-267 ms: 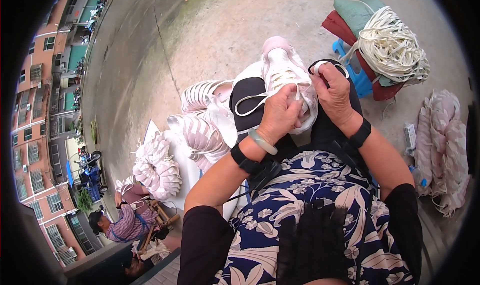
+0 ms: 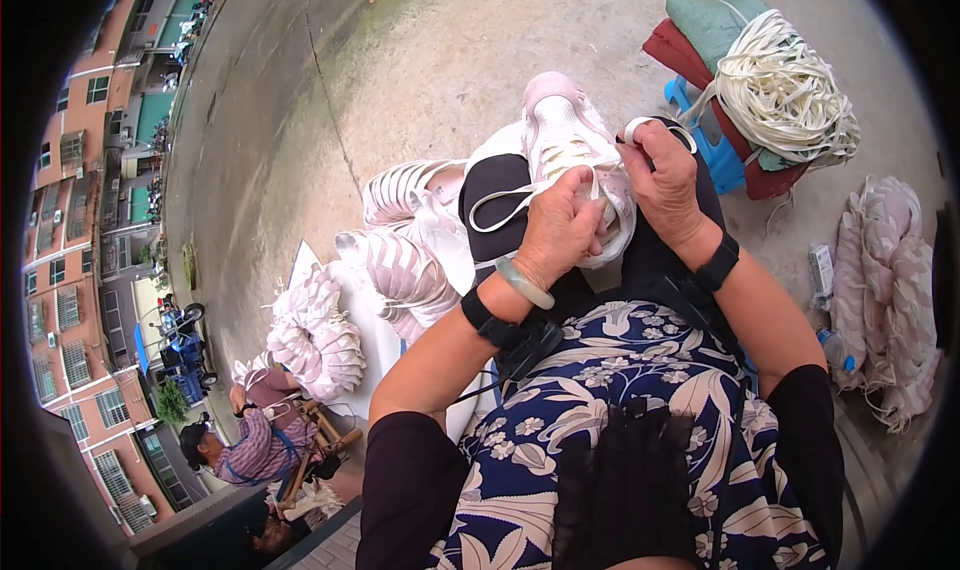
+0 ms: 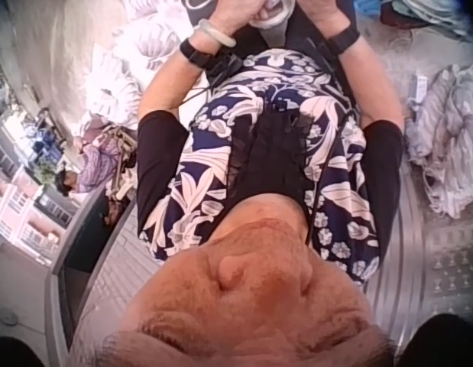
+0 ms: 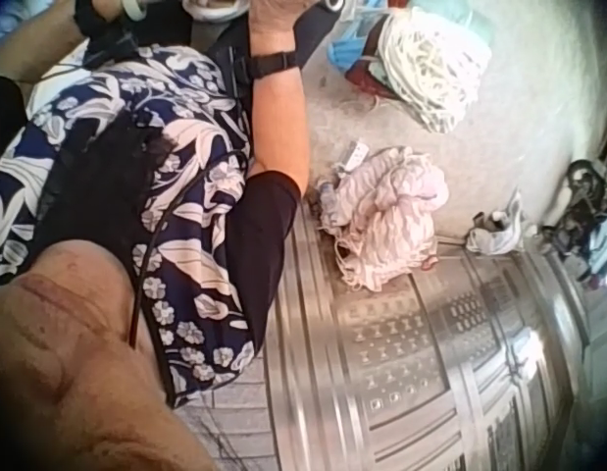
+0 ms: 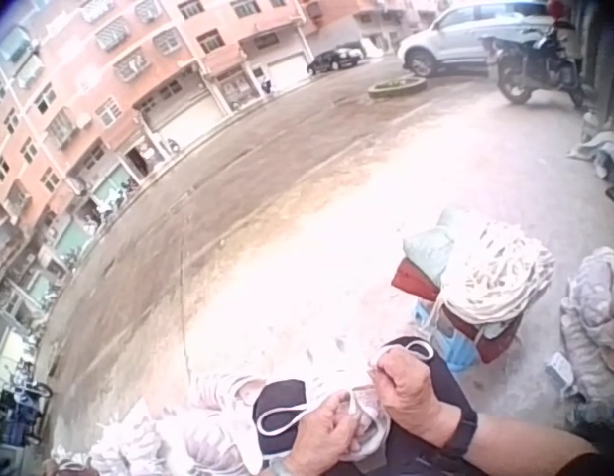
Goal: Insert and thread white laces through the eyelets of pink and white sneakers.
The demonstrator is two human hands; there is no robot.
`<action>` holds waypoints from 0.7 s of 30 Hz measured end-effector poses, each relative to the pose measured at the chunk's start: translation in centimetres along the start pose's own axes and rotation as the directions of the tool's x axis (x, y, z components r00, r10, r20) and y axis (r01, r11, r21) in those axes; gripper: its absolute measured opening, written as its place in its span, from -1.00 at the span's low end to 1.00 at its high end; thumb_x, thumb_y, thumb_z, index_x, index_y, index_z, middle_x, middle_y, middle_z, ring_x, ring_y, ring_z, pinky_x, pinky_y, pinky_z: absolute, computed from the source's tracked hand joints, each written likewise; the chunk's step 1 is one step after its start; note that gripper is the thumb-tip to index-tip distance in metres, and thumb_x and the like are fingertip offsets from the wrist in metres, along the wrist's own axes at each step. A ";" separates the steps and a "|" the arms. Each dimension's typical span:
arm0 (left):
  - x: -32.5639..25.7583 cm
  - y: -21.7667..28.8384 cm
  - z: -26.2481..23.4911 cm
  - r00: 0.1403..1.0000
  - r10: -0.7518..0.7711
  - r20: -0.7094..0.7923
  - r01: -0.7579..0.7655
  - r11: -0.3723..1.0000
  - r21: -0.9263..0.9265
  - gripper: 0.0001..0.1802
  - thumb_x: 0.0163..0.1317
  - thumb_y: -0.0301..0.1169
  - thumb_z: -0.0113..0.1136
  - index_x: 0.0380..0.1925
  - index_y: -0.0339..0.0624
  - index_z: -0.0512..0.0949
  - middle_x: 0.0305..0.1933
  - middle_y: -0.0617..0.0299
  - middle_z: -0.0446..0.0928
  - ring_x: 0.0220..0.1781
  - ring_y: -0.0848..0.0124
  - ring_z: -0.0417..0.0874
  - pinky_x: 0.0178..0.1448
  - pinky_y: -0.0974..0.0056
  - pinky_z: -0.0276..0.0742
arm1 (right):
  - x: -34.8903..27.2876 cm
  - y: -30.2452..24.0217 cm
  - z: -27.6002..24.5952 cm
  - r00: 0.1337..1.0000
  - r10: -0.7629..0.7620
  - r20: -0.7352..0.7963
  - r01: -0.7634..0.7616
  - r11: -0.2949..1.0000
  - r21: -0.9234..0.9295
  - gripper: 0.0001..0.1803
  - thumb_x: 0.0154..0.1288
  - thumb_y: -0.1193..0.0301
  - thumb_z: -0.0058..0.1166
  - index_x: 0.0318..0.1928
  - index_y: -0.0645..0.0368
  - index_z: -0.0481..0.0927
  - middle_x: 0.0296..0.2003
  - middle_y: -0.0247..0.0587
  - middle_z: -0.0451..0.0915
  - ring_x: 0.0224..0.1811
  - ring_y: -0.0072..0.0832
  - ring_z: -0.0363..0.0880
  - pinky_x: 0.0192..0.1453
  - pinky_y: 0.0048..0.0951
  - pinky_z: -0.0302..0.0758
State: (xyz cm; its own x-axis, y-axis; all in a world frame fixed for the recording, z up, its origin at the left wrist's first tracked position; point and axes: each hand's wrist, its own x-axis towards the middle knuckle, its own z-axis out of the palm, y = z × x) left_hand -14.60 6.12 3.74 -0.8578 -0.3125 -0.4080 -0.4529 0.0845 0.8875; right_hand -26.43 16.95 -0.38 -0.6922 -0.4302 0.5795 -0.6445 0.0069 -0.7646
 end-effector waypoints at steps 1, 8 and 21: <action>0.0 0.0 0.0 1.000 -0.003 -0.002 0.003 1.000 -0.005 -0.61 0.27 -0.48 0.00 0.10 -0.32 0.31 -0.58 0.24 0.52 -0.69 0.59 0.48 -0.64 0.52 0.35 | 0.1 0.0 0.0 1.000 0.001 -0.002 -0.001 1.000 0.002 -0.80 0.01 0.69 0.09 -0.32 0.24 0.44 -0.40 -0.07 0.49 -0.35 -0.14 0.51 -0.27 -0.34 0.45; 0.0 0.1 0.0 1.000 -0.002 0.002 0.002 1.000 0.007 -0.60 0.27 -0.48 0.01 0.11 -0.32 0.30 -0.59 0.25 0.52 -0.69 0.60 0.48 -0.64 0.52 0.35 | 0.1 0.0 0.1 1.000 0.029 -0.003 -0.029 0.999 0.031 -0.81 0.02 0.69 0.09 -0.32 0.25 0.44 -0.40 -0.07 0.49 -0.35 -0.14 0.51 -0.27 -0.33 0.45; 0.0 -0.1 0.1 1.000 0.021 0.000 -0.021 1.000 0.013 -0.60 0.27 -0.48 0.02 0.10 -0.31 0.31 -0.58 0.26 0.52 -0.70 0.60 0.47 -0.65 0.52 0.36 | -0.1 -0.4 0.2 0.999 0.018 0.035 -0.018 1.000 0.021 -0.81 0.02 0.69 0.06 -0.30 0.26 0.45 -0.39 -0.04 0.49 -0.34 -0.12 0.51 -0.25 -0.33 0.46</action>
State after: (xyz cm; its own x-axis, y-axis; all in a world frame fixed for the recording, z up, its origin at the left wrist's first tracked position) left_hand -14.57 6.18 3.58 -0.8673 -0.3102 -0.3892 -0.4377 0.1033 0.8931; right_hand -26.05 16.78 -0.17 -0.6917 -0.4612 0.5558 -0.6247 -0.0043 -0.7809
